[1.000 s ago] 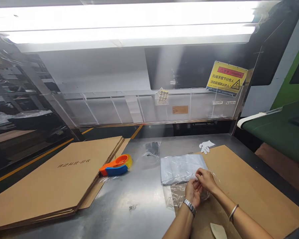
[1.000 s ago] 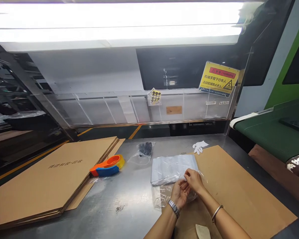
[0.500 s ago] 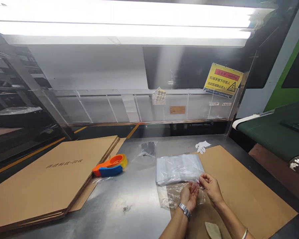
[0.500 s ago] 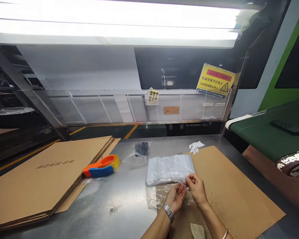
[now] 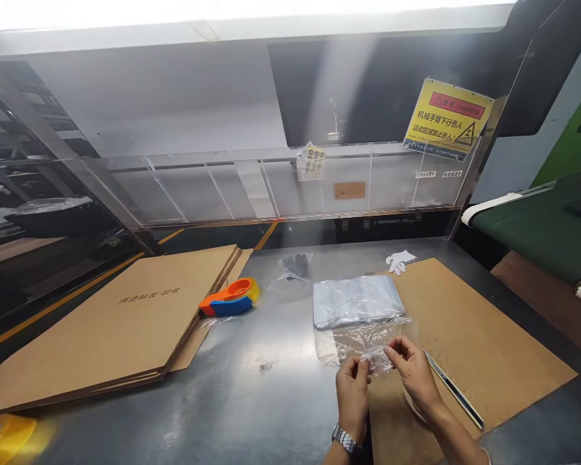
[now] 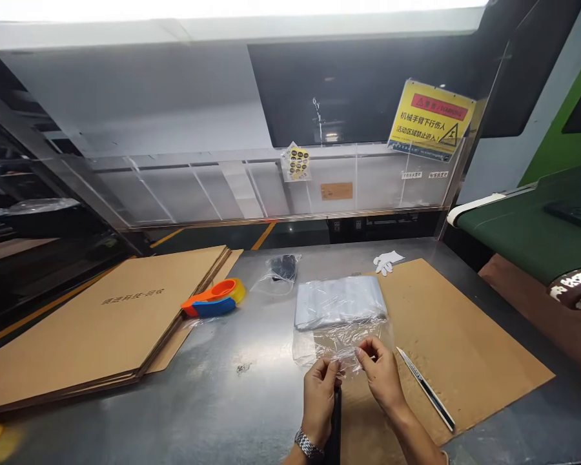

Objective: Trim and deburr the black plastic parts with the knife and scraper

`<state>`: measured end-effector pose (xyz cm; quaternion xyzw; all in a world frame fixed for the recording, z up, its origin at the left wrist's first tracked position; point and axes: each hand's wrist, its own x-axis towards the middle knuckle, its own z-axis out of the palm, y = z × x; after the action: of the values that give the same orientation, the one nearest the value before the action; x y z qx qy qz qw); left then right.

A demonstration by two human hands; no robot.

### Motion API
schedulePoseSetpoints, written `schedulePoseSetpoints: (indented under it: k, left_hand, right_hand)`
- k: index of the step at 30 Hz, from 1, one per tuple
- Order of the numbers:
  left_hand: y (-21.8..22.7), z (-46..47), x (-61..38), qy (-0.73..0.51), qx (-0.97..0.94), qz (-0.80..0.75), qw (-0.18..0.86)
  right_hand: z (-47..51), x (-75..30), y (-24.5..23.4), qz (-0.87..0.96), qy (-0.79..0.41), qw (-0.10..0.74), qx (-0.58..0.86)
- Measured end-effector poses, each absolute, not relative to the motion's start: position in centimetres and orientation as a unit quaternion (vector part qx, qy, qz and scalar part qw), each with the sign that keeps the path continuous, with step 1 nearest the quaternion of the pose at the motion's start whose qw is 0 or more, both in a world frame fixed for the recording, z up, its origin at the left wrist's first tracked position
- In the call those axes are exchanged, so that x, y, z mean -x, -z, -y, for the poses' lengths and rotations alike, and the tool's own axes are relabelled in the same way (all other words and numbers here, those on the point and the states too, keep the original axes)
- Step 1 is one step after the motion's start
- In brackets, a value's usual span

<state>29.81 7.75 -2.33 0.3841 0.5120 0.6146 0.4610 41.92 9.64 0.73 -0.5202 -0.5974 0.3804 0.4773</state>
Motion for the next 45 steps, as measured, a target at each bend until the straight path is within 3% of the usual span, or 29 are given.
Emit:
schedulePoseSetpoints:
  k: [5,9,15,19,23,27,31,37,45]
  left_hand:
    - [2.0,-6.0,-28.0,-0.592,-0.543,-0.557,0.212]
    - [2.4,-6.2,-24.8,-0.567,-0.597,-0.560,0.093]
    - [4.6,-5.7,-20.8,-0.573,-0.552,-0.605,-0.042]
    - [6.2,-4.1,-21.8,-0.529,-0.596,-0.604,-0.009]
    - [7.1,-2.9,-23.6,-0.486,-0.612,-0.621,0.062]
    - [7.2,-2.7,-24.8,-0.455,-0.605,-0.632,0.165]
    - [7.0,-2.5,-25.2,-0.436,-0.595,-0.614,0.282]
    - [6.8,-1.0,-24.3,-0.408,-0.614,-0.579,0.349]
    - [6.9,1.0,-26.3,-0.407,-0.652,-0.587,0.253]
  right_hand:
    - [-8.5,-40.2,-2.1,0.705,-0.329,0.402,0.482]
    - [-7.7,-39.8,-2.1,0.740,-0.295,0.356,0.488]
    - [-3.4,-39.5,3.9,0.727,-0.247,0.222,0.601]
    - [-1.6,-40.2,6.2,0.723,-0.256,0.182,0.615]
    - [-1.5,-43.1,3.5,0.723,-0.310,0.207,0.582]
    - [-0.3,-44.9,1.0,0.700,-0.443,0.240,0.505]
    - [1.0,-44.6,3.3,0.653,-0.532,0.222,0.491]
    - [0.8,-44.9,7.5,0.616,-0.515,0.209,0.558]
    - [1.3,-43.5,5.4,0.681,-0.348,0.176,0.620]
